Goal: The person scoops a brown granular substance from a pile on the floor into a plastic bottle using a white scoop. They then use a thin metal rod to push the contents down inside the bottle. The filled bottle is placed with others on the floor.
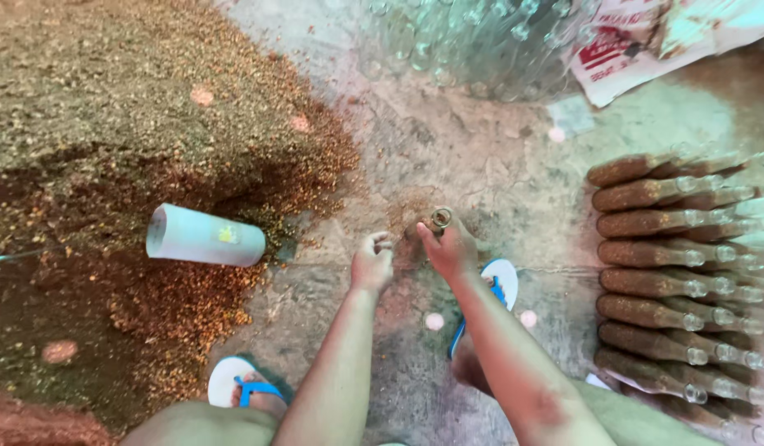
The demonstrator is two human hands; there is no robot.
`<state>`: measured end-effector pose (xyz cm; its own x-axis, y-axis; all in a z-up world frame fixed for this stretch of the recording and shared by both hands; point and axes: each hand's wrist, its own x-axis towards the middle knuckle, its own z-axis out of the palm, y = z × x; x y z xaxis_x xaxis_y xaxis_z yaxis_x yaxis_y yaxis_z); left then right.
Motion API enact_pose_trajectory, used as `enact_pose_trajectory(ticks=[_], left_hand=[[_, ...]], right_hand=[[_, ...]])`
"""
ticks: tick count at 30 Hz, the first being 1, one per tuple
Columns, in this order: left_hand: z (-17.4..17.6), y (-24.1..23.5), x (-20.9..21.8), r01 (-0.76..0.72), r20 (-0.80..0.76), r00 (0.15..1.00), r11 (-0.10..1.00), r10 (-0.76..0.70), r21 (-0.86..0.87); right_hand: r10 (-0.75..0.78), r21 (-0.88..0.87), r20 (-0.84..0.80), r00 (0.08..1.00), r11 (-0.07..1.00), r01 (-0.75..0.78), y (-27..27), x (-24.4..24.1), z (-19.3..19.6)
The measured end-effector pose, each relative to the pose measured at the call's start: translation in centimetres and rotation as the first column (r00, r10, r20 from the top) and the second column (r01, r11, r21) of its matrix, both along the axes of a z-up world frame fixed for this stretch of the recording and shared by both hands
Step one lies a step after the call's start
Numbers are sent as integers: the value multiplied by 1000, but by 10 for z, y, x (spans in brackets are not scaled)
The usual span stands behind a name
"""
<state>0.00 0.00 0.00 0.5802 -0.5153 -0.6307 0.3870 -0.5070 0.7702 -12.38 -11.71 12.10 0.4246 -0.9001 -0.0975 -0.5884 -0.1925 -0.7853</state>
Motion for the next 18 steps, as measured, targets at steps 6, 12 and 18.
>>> enact_pose_trajectory(ticks=[6, 12, 18], left_hand=[[34, -1, 8, 84, 81, 993, 995, -89, 60], [9, -1, 0, 66, 84, 994, 995, -73, 80], [2, -5, -2, 17, 35, 999, 1000, -17, 16]], right_hand=[[-27, -93, 92, 995, 995, 36, 6, 6, 7], [-97, -86, -60, 993, 992, 92, 3, 10, 3], [-218, -61, -142, 966, 976, 211, 11, 31, 27]])
